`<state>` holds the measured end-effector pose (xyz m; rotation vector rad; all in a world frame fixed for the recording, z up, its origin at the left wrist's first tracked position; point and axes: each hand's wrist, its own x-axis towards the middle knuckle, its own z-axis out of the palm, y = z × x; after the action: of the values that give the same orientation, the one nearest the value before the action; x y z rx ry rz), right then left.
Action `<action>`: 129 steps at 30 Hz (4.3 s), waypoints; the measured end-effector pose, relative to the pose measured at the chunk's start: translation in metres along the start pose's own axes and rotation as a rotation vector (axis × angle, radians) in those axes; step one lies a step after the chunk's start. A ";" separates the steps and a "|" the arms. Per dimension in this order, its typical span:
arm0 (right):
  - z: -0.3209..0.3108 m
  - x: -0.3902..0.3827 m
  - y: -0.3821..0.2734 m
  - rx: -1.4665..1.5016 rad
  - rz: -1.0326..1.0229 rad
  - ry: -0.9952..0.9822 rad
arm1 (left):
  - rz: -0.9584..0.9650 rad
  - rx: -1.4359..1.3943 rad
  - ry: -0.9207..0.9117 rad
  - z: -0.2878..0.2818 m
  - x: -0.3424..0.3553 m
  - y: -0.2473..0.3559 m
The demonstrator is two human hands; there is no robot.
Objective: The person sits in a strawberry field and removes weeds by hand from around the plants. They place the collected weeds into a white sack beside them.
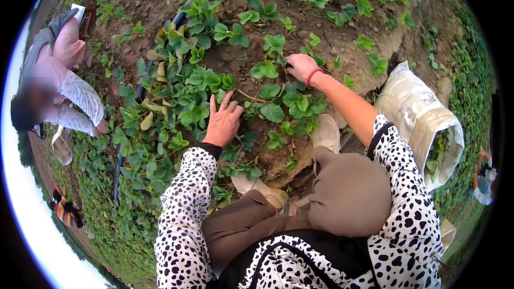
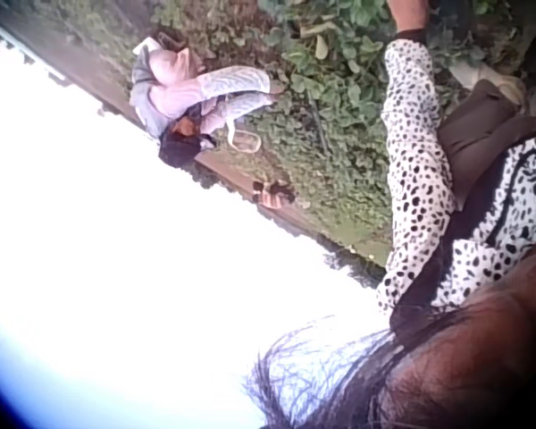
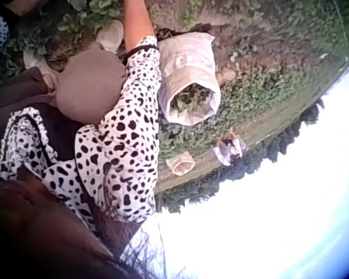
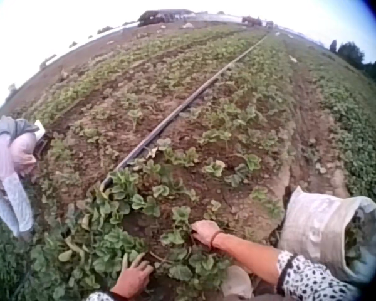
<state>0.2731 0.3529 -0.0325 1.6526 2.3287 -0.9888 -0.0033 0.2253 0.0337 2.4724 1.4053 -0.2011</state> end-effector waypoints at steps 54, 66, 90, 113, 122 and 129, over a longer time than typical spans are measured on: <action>-0.142 -0.472 0.108 0.238 0.639 1.108 | 0.128 0.060 0.006 -0.023 -0.066 0.032; -0.221 -0.327 -0.087 0.093 0.067 0.735 | 0.039 0.270 -0.033 -0.013 -0.023 -0.014; 0.092 0.019 -0.132 0.260 -0.038 0.160 | -0.446 -0.718 0.210 -0.001 -0.026 -0.033; 0.079 0.017 -0.102 0.920 -0.022 0.260 | -0.475 -0.768 0.492 0.052 0.016 -0.003; 0.029 0.076 -0.106 0.294 -0.371 -0.174 | -0.236 -0.331 0.412 0.043 0.017 0.025; 0.021 0.095 -0.147 0.112 -0.539 -0.374 | -0.306 -0.208 0.410 0.048 0.017 0.044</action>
<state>0.1001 0.3887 -0.0274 0.7642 2.5177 -1.3958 0.0440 0.2031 -0.0084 2.1978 1.8580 0.3935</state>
